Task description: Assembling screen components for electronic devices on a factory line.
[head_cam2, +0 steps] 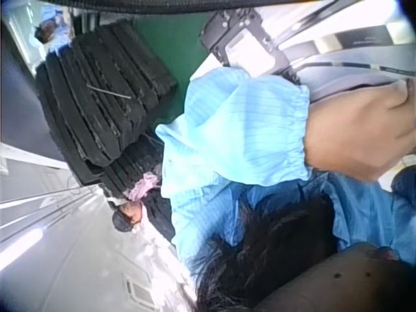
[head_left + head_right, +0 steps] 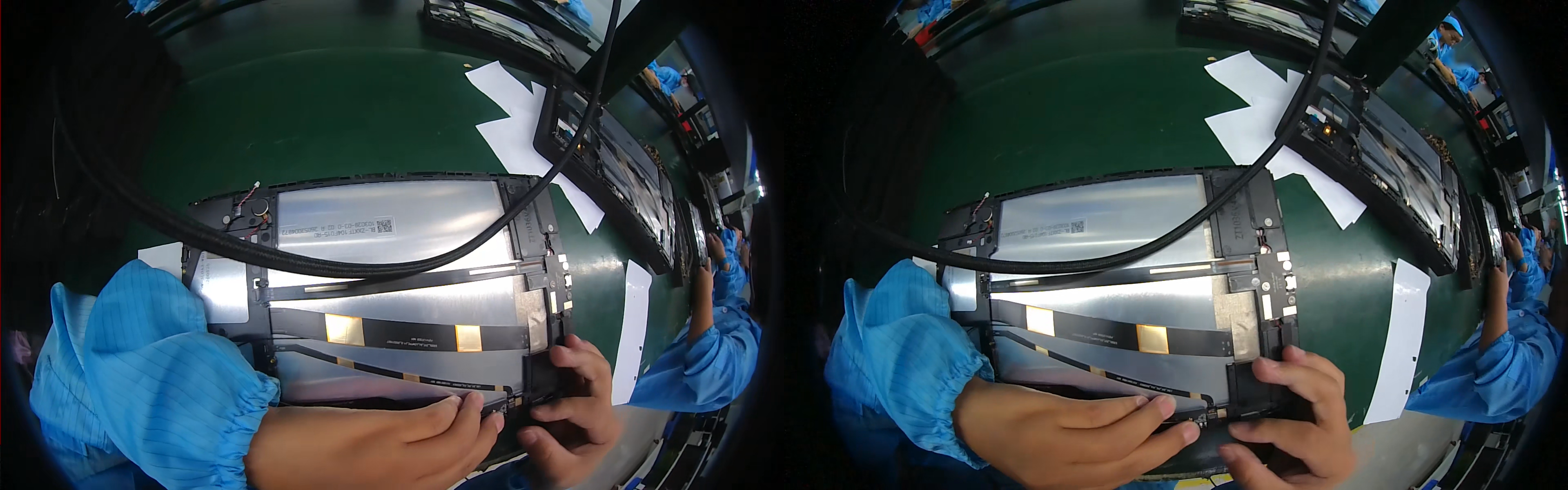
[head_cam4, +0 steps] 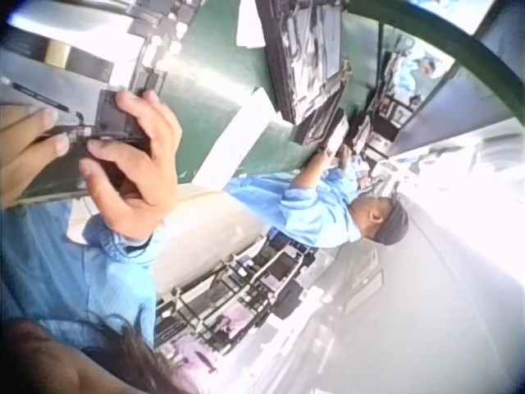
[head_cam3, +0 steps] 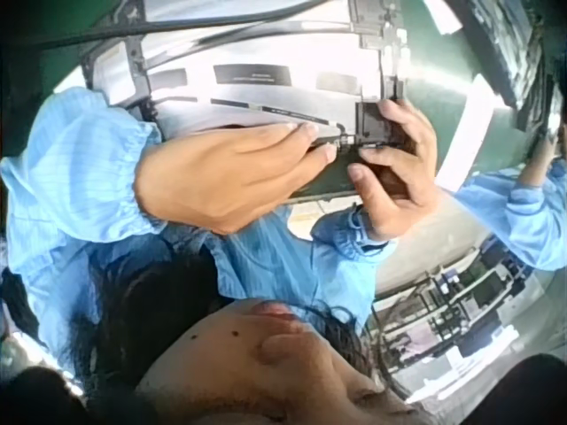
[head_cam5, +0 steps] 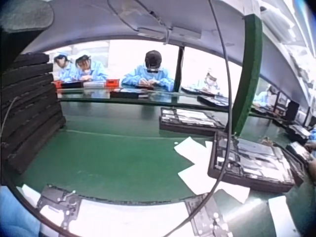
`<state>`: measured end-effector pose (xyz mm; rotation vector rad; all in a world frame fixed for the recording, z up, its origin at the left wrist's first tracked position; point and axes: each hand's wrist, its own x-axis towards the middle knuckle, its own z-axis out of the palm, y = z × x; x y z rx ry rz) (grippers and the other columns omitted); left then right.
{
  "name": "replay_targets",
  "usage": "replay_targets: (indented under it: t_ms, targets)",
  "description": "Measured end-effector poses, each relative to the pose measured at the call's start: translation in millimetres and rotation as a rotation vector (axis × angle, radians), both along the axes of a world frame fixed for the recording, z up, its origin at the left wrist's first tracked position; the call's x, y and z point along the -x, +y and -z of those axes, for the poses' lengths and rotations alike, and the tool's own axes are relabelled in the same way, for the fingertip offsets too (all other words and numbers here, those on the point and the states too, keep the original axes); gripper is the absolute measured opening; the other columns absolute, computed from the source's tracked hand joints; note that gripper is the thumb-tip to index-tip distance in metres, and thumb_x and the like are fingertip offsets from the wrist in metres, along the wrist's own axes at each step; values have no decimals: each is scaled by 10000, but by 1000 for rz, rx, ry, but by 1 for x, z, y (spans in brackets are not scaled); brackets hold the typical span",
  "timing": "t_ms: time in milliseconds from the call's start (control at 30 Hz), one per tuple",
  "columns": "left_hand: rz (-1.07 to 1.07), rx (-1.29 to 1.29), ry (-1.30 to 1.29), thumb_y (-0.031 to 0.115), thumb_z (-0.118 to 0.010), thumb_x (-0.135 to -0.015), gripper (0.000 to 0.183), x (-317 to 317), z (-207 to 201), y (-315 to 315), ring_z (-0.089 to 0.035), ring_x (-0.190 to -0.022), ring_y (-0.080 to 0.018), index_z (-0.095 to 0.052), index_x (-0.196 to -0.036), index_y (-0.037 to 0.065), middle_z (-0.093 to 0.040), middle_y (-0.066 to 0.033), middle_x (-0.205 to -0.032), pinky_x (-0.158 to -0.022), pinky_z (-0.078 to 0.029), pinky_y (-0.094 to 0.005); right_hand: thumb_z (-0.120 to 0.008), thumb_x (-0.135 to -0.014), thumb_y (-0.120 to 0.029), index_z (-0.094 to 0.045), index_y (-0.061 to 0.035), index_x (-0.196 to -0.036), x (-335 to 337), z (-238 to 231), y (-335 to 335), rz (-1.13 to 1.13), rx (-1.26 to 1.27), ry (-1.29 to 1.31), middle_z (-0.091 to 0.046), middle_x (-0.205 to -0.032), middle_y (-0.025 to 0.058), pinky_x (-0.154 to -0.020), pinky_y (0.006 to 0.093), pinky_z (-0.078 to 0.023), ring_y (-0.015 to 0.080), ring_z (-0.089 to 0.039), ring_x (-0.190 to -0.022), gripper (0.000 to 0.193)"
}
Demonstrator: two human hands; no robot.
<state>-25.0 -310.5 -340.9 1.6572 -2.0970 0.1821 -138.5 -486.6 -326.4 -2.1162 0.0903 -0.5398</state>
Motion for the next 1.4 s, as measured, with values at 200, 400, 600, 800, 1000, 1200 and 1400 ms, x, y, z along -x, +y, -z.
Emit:
replay_targets:
  t_ms: [200, 400, 600, 800, 1000, 1200, 1400]
  targets:
    - [-3, 32, 35, 213, -466, -712, 502, -6, 8, -5, -472, -1010, -312, -458, -1059, -151, -475, -211, -1118, -902, -357, -355, -657, -578, -111, -573, -12, -688, -5, 13, -2, 40, 168, 39, -527, -1001, 231, -904, 452, -276, 365, -431, -1008, 170]
    - [142, -31, -359, 208, -452, -728, 476, -18, -28, -3, -477, -997, -310, -471, -1043, -148, -489, -213, -1099, -896, -356, -360, -658, -526, -117, -564, -34, -638, 3, 2, 12, 144, 261, 20, -535, -951, 172, -911, 436, -268, 336, -416, -1006, 168]
    - [83, 41, -100, 110, -432, -770, 282, -2, -24, 6, -543, -925, -280, -544, -930, -93, -532, -193, -1048, -774, -459, -316, -637, -553, -78, -562, -19, -662, 11, -13, 30, 167, 198, 29, -537, -937, 161, -908, 431, -290, 338, -423, -1026, 145]
    - [10, 12, 212, 129, -544, -739, 354, -40, -71, 22, -491, -979, -311, -492, -1042, -46, -507, -193, -1036, -828, -406, -367, -571, -647, -13, -521, 19, -805, 60, -23, 60, 420, 114, -211, -494, -1023, 173, -888, 433, -326, 322, -453, -1008, 169]
    - [-456, -515, 242, 360, -502, -782, 443, -90, -92, 24, -508, -828, -335, -509, -995, -28, -521, -213, -893, -717, -421, -384, -627, -699, -172, -503, 46, -1040, 56, -31, 155, 360, 423, 24, -444, -1115, 282, -920, 447, -277, 402, -393, -1054, 424]
    - [-326, -370, 379, 440, -581, -711, 532, -88, -102, 53, -548, -823, -311, -534, -958, -29, -561, -206, -875, -702, -427, -379, -516, -805, -285, -244, 100, -1244, 50, -52, 202, 519, 144, -30, -182, -1314, 296, -1009, 434, -106, 400, -159, -1233, 644]
    - [-480, -128, 445, 424, -615, -663, 515, -29, -213, 98, -541, -804, -335, -532, -883, -34, -555, -209, -842, -706, -420, -376, -445, -789, -88, -289, 73, -1225, 51, -139, 218, 275, -592, -598, -354, -1226, 200, -897, 327, -307, 260, -399, -1063, 490]
